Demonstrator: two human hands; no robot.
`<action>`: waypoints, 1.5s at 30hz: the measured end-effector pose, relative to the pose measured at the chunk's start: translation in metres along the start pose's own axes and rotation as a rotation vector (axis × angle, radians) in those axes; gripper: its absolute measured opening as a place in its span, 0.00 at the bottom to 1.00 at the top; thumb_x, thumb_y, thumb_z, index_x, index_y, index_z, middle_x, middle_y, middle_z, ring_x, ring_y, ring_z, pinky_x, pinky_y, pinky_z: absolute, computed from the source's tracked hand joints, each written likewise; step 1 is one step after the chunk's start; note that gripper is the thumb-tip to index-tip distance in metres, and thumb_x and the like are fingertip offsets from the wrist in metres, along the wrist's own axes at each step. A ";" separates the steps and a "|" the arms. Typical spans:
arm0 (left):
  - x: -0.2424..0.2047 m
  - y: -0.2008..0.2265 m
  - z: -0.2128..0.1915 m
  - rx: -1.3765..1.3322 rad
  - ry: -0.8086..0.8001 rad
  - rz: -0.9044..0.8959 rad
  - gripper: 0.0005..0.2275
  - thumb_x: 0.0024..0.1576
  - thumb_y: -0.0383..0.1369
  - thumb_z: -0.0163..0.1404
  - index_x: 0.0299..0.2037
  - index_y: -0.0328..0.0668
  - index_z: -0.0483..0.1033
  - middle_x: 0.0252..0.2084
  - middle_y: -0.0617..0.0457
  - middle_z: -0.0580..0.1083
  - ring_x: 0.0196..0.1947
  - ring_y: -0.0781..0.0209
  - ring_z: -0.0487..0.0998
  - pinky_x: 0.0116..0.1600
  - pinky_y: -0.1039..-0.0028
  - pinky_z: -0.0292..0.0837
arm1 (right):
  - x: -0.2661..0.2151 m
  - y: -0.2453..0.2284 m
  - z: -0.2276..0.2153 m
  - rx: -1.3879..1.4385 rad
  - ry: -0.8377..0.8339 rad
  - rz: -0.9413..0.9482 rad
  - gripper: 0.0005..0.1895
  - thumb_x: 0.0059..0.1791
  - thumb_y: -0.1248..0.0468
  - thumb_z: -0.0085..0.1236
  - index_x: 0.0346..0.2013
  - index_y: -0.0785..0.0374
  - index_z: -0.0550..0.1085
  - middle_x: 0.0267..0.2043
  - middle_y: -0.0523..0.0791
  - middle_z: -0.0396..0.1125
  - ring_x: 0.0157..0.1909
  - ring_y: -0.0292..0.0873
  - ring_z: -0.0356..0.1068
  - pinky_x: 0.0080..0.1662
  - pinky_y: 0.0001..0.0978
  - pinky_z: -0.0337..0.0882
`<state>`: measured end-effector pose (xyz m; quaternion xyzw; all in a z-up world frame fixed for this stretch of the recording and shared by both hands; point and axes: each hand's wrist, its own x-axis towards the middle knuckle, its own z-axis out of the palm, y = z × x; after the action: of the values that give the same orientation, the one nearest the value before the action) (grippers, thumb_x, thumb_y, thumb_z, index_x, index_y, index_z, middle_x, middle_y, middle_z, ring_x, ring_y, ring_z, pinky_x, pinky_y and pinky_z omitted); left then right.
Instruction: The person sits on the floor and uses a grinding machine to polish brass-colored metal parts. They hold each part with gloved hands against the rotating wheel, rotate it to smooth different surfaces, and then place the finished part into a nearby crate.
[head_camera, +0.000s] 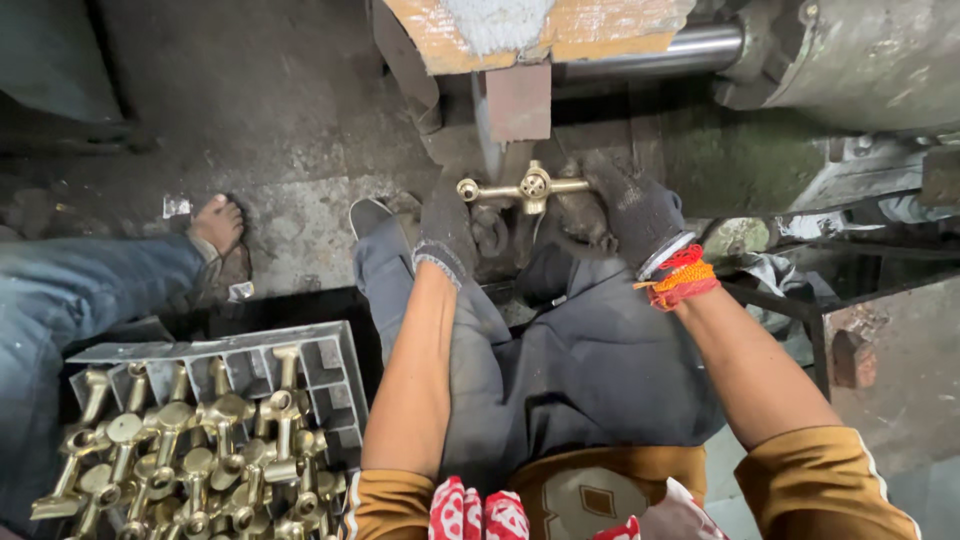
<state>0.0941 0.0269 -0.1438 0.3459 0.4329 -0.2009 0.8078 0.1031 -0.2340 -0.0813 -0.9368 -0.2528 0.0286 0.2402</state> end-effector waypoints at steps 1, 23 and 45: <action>-0.002 0.002 0.003 0.008 -0.001 0.006 0.17 0.62 0.48 0.43 0.33 0.43 0.72 0.20 0.51 0.70 0.13 0.63 0.68 0.16 0.72 0.59 | 0.001 0.003 0.000 -0.022 0.022 -0.046 0.22 0.53 0.71 0.51 0.62 0.68 0.72 0.58 0.56 0.70 0.57 0.59 0.71 0.57 0.45 0.71; 0.002 -0.008 -0.003 0.861 0.073 0.472 0.13 0.62 0.34 0.38 0.51 0.43 0.73 0.32 0.46 0.77 0.26 0.56 0.79 0.24 0.64 0.72 | 0.034 0.016 -0.003 0.642 -0.284 0.968 0.37 0.55 0.36 0.42 0.56 0.67 0.75 0.55 0.50 0.72 0.53 0.38 0.66 0.58 0.32 0.64; 0.019 -0.028 -0.030 1.223 0.105 0.832 0.14 0.65 0.31 0.37 0.52 0.29 0.71 0.39 0.30 0.76 0.38 0.33 0.77 0.37 0.51 0.71 | 0.031 0.075 0.030 0.428 -0.366 0.604 0.43 0.56 0.33 0.32 0.68 0.65 0.64 0.64 0.51 0.66 0.63 0.42 0.63 0.64 0.32 0.58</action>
<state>0.0705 0.0292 -0.1820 0.8786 0.1152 -0.0666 0.4587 0.1592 -0.2626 -0.1407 -0.8772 0.0064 0.3160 0.3614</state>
